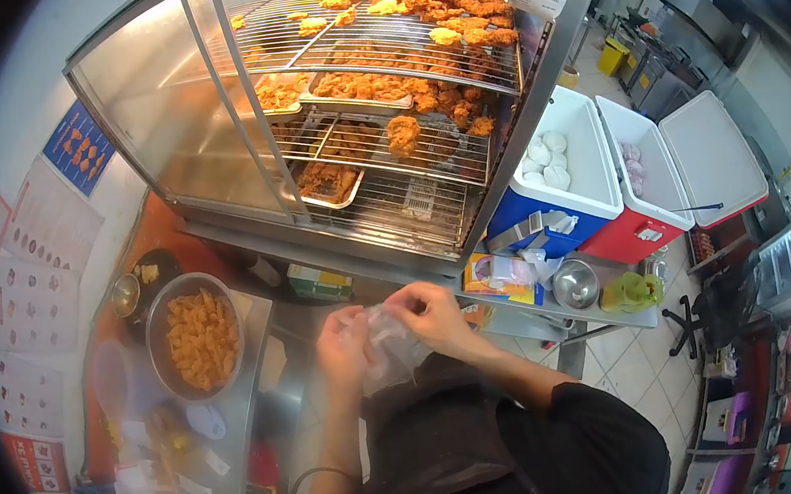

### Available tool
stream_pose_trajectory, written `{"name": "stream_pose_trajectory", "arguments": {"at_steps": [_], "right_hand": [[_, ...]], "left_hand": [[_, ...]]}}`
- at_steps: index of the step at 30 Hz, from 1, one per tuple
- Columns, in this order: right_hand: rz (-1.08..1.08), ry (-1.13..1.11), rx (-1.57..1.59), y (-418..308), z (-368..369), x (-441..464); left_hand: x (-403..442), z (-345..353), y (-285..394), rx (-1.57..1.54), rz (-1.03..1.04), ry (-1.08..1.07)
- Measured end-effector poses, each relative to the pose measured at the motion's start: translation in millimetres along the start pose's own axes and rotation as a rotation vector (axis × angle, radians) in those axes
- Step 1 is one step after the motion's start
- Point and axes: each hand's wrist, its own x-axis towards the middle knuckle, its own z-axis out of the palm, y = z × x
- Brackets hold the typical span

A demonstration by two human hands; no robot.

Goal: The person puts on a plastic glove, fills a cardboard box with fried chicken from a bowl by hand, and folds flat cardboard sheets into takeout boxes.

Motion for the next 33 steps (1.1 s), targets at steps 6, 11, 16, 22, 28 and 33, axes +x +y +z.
{"name": "stream_pose_trajectory", "arguments": {"at_steps": [6, 11, 16, 22, 28, 33], "right_hand": [[-0.023, 0.002, -0.187, -6, -6, 9], [0.093, -0.185, 0.519, -9, -31, 24], [0.083, -0.252, 0.409, -41, -37, 21], [0.225, -0.262, 0.561, -31, -20, 20], [0.017, 0.133, 0.358, -36, 6, 33], [-0.028, 0.222, 0.04, -28, 19, 26]], "left_hand": [[-1, -11, 7, 0.029, -0.127, -0.13], [3, -13, 38, -0.041, 0.014, -0.09], [14, -20, 48, 0.03, 0.109, -0.114], [16, -8, 39, -0.172, 0.115, -0.054], [-12, -6, 38, -0.474, -0.106, -0.31], [-27, -8, 39, -0.112, -0.007, -0.053]]}}
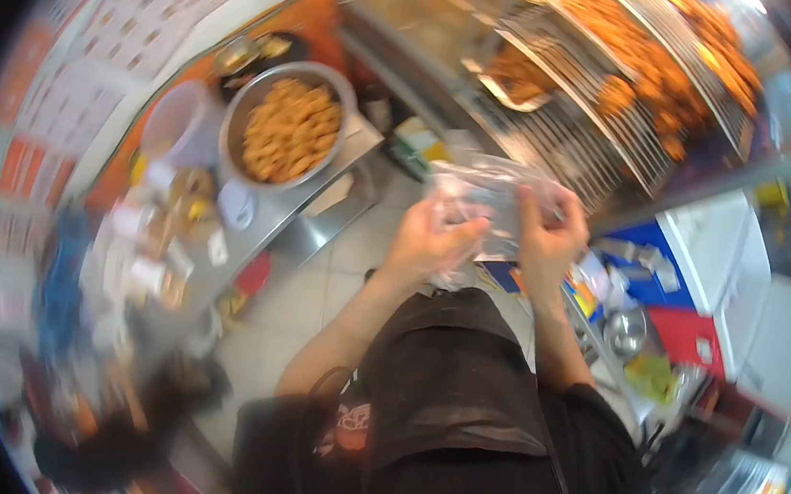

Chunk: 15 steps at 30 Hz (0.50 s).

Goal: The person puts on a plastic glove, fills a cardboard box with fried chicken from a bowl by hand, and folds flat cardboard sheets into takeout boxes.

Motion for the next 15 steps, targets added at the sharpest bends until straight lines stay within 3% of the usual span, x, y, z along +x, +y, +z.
{"name": "stream_pose_trajectory", "arguments": {"at_steps": [2, 5, 7, 8, 10, 12, 14, 15], "right_hand": [[-0.022, -0.022, 0.153, -2, 10, 2], [0.225, -0.174, 0.466, 31, 19, -12], [0.724, -0.444, 0.526, 17, 19, -14], [0.732, -0.486, 0.524, 24, 19, -18], [1.018, -0.863, 0.679, 38, 20, -30], [0.994, -0.824, 0.58, 42, 34, -36], [0.641, -0.845, 0.427, 56, 48, -39], [0.582, -0.828, 0.35, 55, 55, -41]], "left_hand": [[-8, -10, -10, -0.001, -0.032, 0.051], [-26, -19, -24, -0.099, 0.022, 0.283], [-41, -26, -31, -0.178, 0.037, 0.378], [-48, -27, -36, -0.203, 0.054, 0.455], [-65, -27, -42, -0.235, 0.073, 0.556], [-88, -25, -46, -0.247, 0.062, 0.695], [-110, -24, -59, -0.253, 0.069, 0.761], [-119, -20, -63, -0.256, 0.077, 0.909]]}}
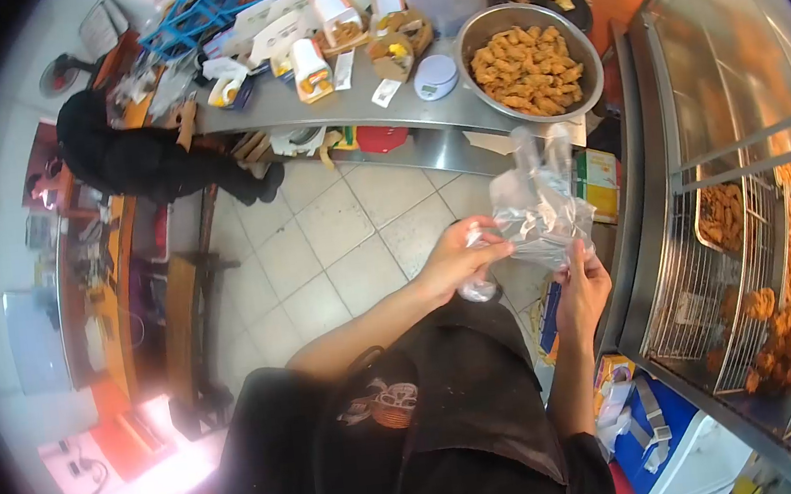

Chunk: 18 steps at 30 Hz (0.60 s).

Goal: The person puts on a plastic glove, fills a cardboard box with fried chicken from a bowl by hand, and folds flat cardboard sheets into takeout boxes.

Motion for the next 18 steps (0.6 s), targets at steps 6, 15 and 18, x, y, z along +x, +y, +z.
{"name": "stream_pose_trajectory", "arguments": {"at_steps": [6, 15, 18], "right_hand": [[-0.134, -0.261, -0.155, -17, 60, -11], [-0.333, -0.397, -0.244, -29, 115, -26], [-0.295, -0.409, -0.302, -36, 140, -27]], "left_hand": [[-40, -14, 10, 0.698, 0.844, 0.541], [-41, -41, 54, 0.298, 0.211, -0.148], [-36, -58, 62, 0.088, 0.389, -0.253]]}}
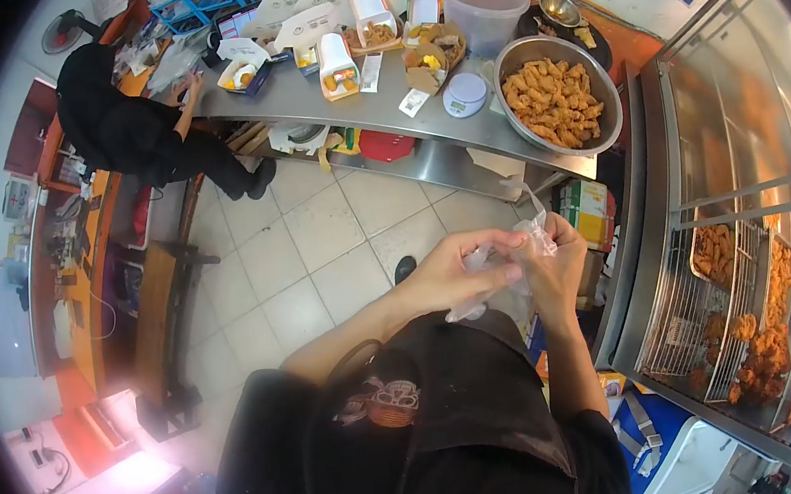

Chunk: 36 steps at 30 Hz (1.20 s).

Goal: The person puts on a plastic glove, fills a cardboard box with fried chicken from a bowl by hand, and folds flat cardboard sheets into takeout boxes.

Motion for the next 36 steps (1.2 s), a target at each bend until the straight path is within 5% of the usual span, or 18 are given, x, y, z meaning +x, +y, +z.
{"name": "stream_pose_trajectory", "arguments": {"at_steps": [3, 5, 9, 10, 12, 14, 16, 20, 21, 25, 27, 29, 33, 36], "right_hand": [[0.07, -0.149, 0.074, -16, 34, 8], [0.092, -0.22, 0.023, -48, 49, 13], [-0.228, -0.177, 0.07, -137, 73, 1], [-0.348, -0.247, 0.165, -150, 76, -3], [-0.466, -0.79, 0.398, -165, 66, 18], [-0.493, -0.82, 0.387, -170, 75, 10], [-0.53, -0.474, 0.138, -168, 92, 2], [-0.479, 0.137, -0.581, -150, 125, 10], [-0.471, 0.142, -0.81, -136, 124, 23], [-0.919, 0.263, -0.865, -78, 125, 75], [-0.933, 0.188, -0.903, -59, 119, 79], [-0.312, 0.273, -0.527, -41, 123, 79], [-0.186, 0.279, -0.536, -36, 127, 78], [-0.273, 0.115, -0.538, -32, 125, 70]], "left_hand": [[-8, -32, 15, 0.235, 0.065, -0.001], [-14, -58, 62, -0.24, -0.2, 0.166], [-42, -88, 136, 0.438, 0.512, 0.388], [-52, -92, 151, 0.493, 0.642, 0.335], [-65, -115, 183, 0.473, 0.736, -0.086], [-58, -139, 220, 0.465, 0.56, -0.505], [-55, -138, 221, 0.51, 0.572, -0.392], [-34, -110, 186, 0.821, 0.698, 0.252], [-22, -115, 186, 0.921, 0.637, 0.21], [11, -129, 140, 0.995, 0.528, 0.109], [18, -131, 124, 1.023, 0.533, 0.078], [24, -129, 113, 1.152, 0.543, 0.378], [15, -118, 89, 1.256, 0.641, 0.213], [38, -129, 63, 1.233, 0.252, 0.013]]}}
